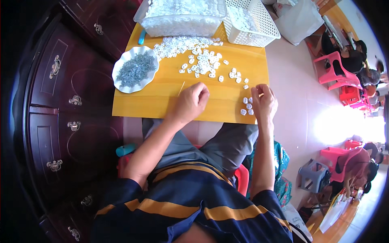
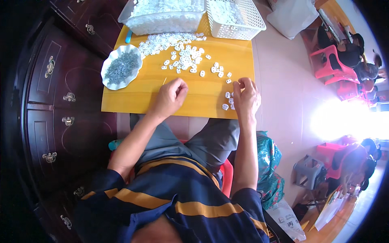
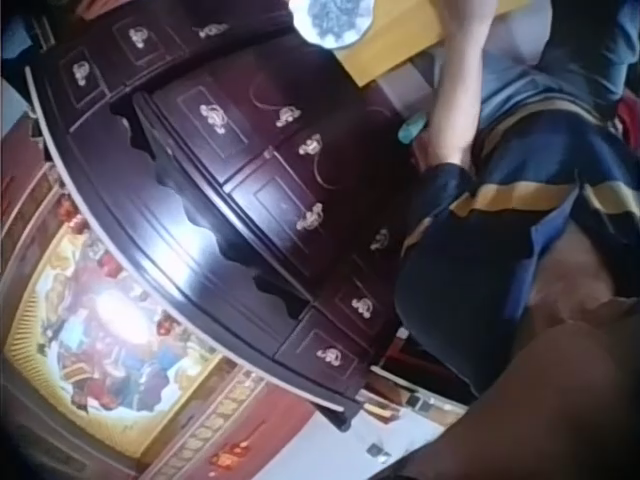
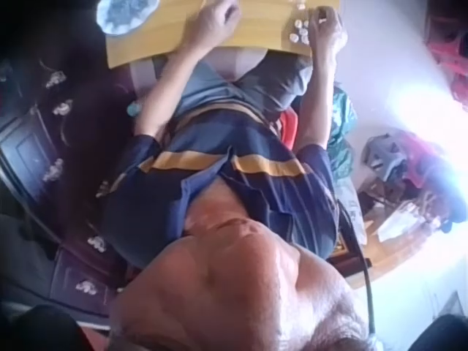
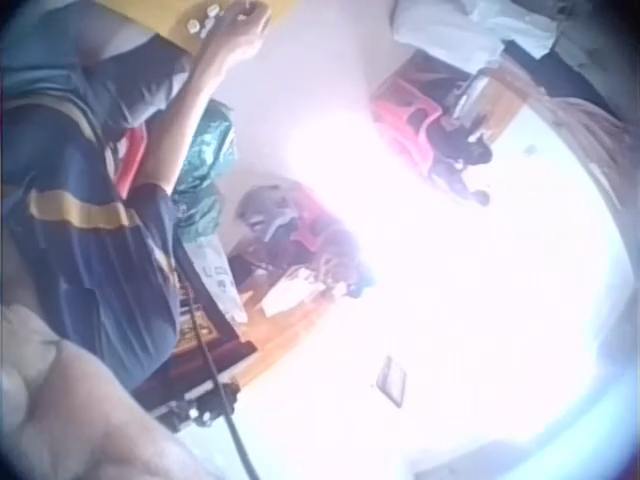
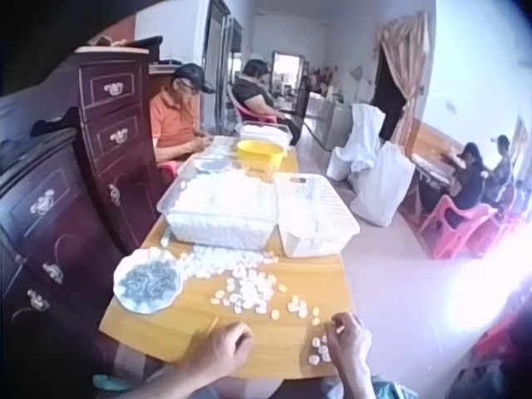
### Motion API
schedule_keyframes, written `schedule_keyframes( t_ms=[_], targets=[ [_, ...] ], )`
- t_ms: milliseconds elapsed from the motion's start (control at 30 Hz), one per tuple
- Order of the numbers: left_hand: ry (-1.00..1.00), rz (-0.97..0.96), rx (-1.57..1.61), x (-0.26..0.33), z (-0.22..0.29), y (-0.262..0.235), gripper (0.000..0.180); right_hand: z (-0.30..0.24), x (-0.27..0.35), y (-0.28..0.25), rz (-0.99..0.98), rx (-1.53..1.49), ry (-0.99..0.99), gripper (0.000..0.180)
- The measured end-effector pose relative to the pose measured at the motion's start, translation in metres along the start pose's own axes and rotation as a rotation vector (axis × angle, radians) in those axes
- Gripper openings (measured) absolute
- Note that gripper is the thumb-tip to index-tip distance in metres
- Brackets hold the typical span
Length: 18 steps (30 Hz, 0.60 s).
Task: Manually assembling small white hardware components by inserting metal pins into plastic housings.
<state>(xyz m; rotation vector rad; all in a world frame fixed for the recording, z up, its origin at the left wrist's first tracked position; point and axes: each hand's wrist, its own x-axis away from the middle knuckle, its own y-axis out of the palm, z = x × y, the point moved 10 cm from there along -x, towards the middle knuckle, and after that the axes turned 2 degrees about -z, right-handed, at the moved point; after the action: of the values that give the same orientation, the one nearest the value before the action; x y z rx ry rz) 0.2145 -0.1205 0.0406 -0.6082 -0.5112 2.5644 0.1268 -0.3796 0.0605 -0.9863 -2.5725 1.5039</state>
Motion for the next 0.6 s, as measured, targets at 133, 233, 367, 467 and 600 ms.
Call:
schedule_keyframes(
  t_ms=[133, 233, 367, 467, 600],
  targets=[
    [-0.099, -0.035, 0.084, 0.021, -0.001, -0.003, 0.004, -0.003, -0.018, 0.020, -0.133, 0.140, 0.023, 0.026],
    [-0.089, 0.062, 0.187, 0.033, -0.009, -0.007, 0.008, -0.003, -0.021, 0.032, -0.181, 0.158, 0.024, 0.024],
    [-0.107, 0.042, 0.222, 0.035, -0.015, -0.009, 0.011, -0.006, -0.021, 0.040, -0.220, 0.134, 0.004, 0.021],
    [-0.168, -0.002, 0.298, 0.034, -0.021, -0.006, 0.007, -0.009, -0.020, 0.044, -0.229, 0.124, -0.023, 0.020],
    [-0.291, -0.035, 0.477, 0.037, -0.031, -0.001, 0.005, -0.028, -0.010, 0.032, -0.173, -0.010, -0.051, 0.018]
  ],
)
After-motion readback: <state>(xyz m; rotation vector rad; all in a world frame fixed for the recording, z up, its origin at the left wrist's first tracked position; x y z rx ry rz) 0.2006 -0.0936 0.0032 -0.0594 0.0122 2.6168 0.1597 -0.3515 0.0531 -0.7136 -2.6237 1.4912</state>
